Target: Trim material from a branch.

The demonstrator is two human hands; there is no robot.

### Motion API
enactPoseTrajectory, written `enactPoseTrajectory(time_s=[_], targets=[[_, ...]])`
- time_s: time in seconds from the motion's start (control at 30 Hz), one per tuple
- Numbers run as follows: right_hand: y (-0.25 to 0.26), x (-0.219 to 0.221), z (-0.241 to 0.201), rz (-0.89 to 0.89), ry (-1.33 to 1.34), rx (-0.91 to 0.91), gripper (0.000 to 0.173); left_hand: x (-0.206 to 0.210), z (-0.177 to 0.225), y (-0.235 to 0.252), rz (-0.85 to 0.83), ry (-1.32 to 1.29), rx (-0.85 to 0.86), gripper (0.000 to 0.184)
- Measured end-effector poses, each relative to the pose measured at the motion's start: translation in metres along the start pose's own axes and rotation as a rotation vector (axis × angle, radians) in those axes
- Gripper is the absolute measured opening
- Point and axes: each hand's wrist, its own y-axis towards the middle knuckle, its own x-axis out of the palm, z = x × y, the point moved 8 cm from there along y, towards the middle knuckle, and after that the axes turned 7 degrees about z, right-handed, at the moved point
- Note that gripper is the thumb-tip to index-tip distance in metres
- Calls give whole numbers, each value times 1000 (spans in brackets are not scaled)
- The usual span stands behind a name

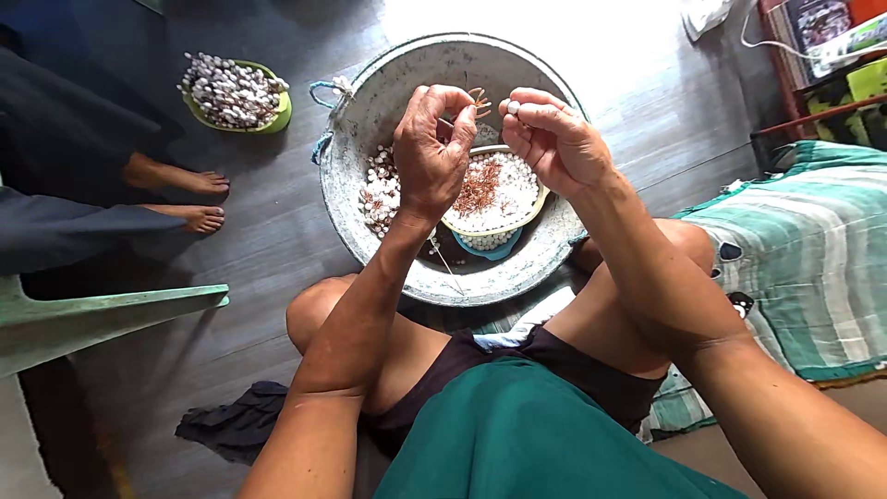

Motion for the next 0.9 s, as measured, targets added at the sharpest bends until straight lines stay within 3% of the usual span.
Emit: enactPoseTrajectory(time_s=[0.27,0.9], targets=[[4,-2,1,18,53,13,26,0,-1,1,7,6,-7,12],[2,0,5,36,40,31,12,3,4,-2,14,112,17,12]])
